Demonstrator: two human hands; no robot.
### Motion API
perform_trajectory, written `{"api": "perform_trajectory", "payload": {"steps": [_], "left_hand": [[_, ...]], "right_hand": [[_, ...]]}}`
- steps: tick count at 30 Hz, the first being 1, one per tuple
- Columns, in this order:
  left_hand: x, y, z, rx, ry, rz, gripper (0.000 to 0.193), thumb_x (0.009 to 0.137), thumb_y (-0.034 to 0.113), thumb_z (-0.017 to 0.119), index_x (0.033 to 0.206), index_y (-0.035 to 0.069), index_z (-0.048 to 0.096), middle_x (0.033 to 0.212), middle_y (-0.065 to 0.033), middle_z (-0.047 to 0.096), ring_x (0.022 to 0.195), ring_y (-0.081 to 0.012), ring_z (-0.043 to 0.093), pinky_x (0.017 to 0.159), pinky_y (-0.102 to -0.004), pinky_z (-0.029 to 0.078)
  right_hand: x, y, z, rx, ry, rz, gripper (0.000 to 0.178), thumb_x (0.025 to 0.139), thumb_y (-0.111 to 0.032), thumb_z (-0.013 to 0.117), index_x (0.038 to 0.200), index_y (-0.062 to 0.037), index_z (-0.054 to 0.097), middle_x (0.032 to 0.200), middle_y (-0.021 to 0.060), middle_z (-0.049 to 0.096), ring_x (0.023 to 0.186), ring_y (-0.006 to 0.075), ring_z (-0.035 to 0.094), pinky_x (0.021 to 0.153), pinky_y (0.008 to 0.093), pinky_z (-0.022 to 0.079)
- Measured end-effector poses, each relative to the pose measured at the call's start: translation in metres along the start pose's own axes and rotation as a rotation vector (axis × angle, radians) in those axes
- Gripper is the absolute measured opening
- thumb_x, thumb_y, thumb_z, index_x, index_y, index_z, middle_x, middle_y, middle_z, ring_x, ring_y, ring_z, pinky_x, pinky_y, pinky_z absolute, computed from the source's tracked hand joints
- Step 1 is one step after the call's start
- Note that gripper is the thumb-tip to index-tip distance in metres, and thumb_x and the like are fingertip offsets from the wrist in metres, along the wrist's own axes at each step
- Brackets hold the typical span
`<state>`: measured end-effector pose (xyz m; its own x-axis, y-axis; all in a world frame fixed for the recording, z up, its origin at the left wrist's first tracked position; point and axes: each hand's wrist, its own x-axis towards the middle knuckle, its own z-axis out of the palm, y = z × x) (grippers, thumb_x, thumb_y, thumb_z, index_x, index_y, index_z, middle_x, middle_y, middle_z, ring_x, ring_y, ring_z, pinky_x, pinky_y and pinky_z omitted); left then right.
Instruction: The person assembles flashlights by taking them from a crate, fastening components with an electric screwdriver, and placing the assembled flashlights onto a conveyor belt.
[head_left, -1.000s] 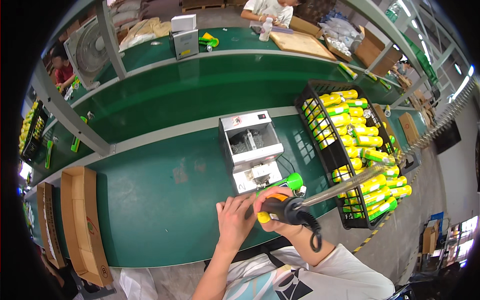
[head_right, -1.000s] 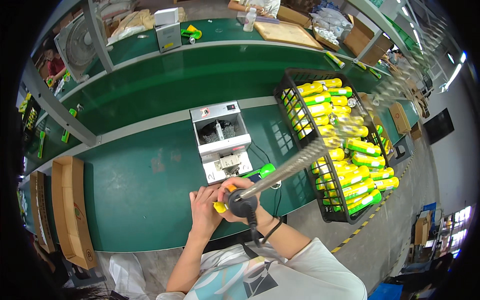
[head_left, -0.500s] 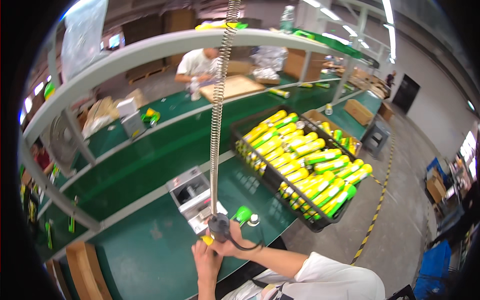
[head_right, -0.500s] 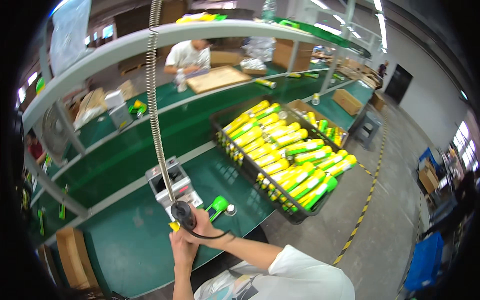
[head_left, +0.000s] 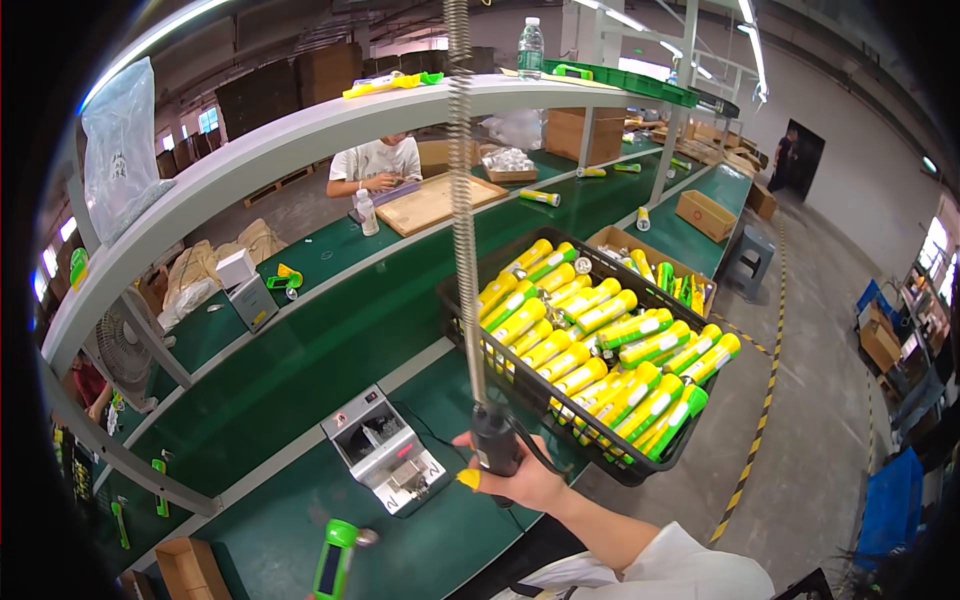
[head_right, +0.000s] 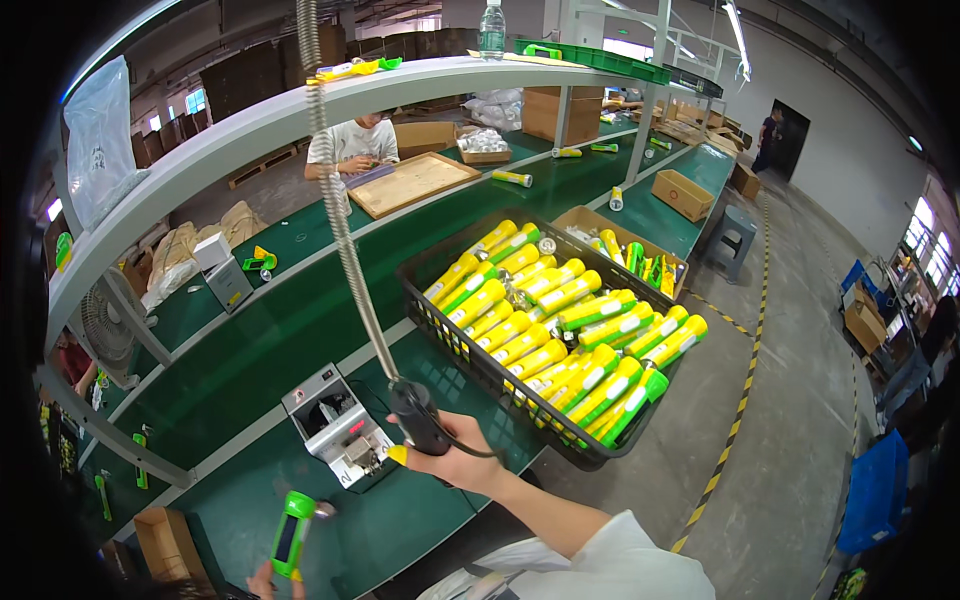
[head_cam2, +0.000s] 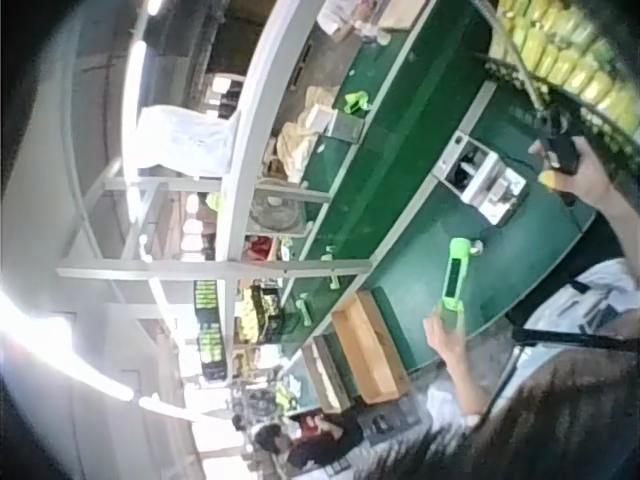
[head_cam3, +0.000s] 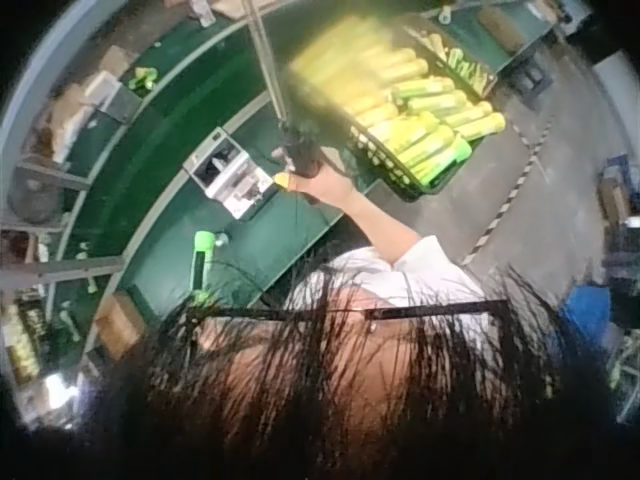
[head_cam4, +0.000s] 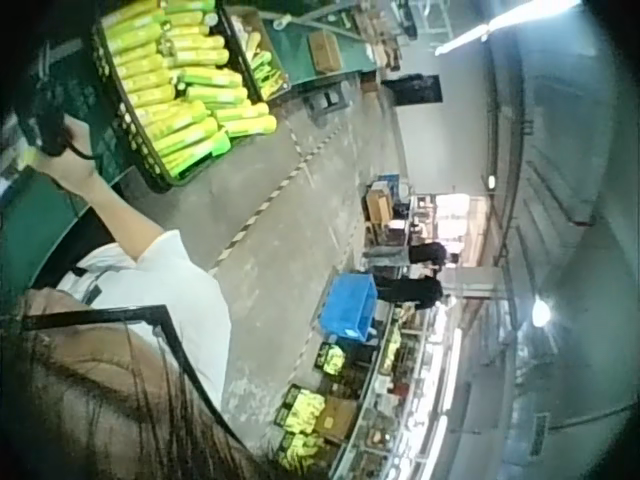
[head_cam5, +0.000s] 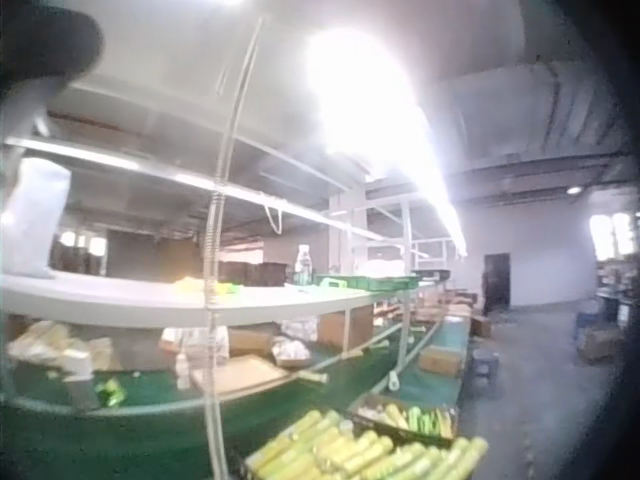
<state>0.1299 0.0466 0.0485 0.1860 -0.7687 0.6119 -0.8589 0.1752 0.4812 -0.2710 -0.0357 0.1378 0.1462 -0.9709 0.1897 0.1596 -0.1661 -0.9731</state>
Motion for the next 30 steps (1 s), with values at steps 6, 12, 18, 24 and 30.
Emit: {"api": "perform_trajectory", "payload": {"steps": [6, 12, 18, 24, 30], "left_hand": [[0.073, -0.034, -0.016, 0.174, 0.209, 0.017, 0.036, 0.078, 0.009, 0.09, 0.109, 0.003, 0.074, 0.1, -0.0099, 0.071, 0.088, -0.0309, 0.066, 0.08, -0.0411, 0.052], [0.227, -0.099, 0.144, 0.028, 0.159, 0.083, 0.039, 0.077, 0.011, 0.089, 0.109, 0.0, 0.071, 0.099, -0.0159, 0.064, 0.098, -0.0367, 0.062, 0.086, -0.046, 0.052], [0.286, -0.154, 0.211, 0.117, 0.183, 0.007, 0.035, 0.082, 0.018, 0.087, 0.105, 0.0, 0.068, 0.101, -0.0171, 0.067, 0.101, -0.0386, 0.064, 0.089, -0.0489, 0.052], [0.274, -0.173, 0.238, 0.098, -0.023, -0.056, 0.035, 0.083, 0.023, 0.087, 0.097, 0.002, 0.063, 0.093, -0.0179, 0.066, 0.088, -0.0401, 0.065, 0.08, -0.0495, 0.052], [0.262, -0.152, 0.231, 0.003, -0.04, 0.012, 0.047, 0.083, 0.017, 0.081, 0.126, 0.006, 0.066, 0.096, -0.0158, 0.063, 0.085, -0.0364, 0.065, 0.078, -0.0476, 0.053]], "right_hand": [[0.004, -0.007, -0.004, -0.09, 0.092, 0.04, 0.045, 0.085, -0.004, 0.086, 0.128, -0.0079, 0.071, 0.092, -0.0027, 0.068, 0.081, 0.0041, 0.061, 0.072, 0.0232, 0.054], [-0.007, 0.003, -0.026, -0.104, 0.337, -0.014, 0.045, 0.078, 0.01, 0.079, 0.122, 0.0015, 0.068, 0.095, 0.0059, 0.071, 0.078, 0.0105, 0.065, 0.069, 0.0278, 0.055], [-0.011, 0.007, -0.016, -0.068, 0.351, -0.011, 0.046, 0.081, 0.006, 0.081, 0.125, 0.0032, 0.067, 0.09, 0.0044, 0.071, 0.077, 0.0097, 0.064, 0.071, 0.0256, 0.053], [-0.023, 0.015, -0.017, -0.004, 0.319, -0.107, 0.054, 0.084, 0.001, 0.081, 0.135, 0.0015, 0.062, 0.095, 0.0043, 0.07, 0.086, 0.011, 0.065, 0.079, 0.0274, 0.054], [-0.03, 0.014, -0.03, -0.098, 0.288, -0.116, 0.053, 0.091, -0.009, 0.079, 0.136, 0.0045, 0.056, 0.091, 0.0065, 0.068, 0.084, 0.0169, 0.065, 0.076, 0.0326, 0.054]]}}
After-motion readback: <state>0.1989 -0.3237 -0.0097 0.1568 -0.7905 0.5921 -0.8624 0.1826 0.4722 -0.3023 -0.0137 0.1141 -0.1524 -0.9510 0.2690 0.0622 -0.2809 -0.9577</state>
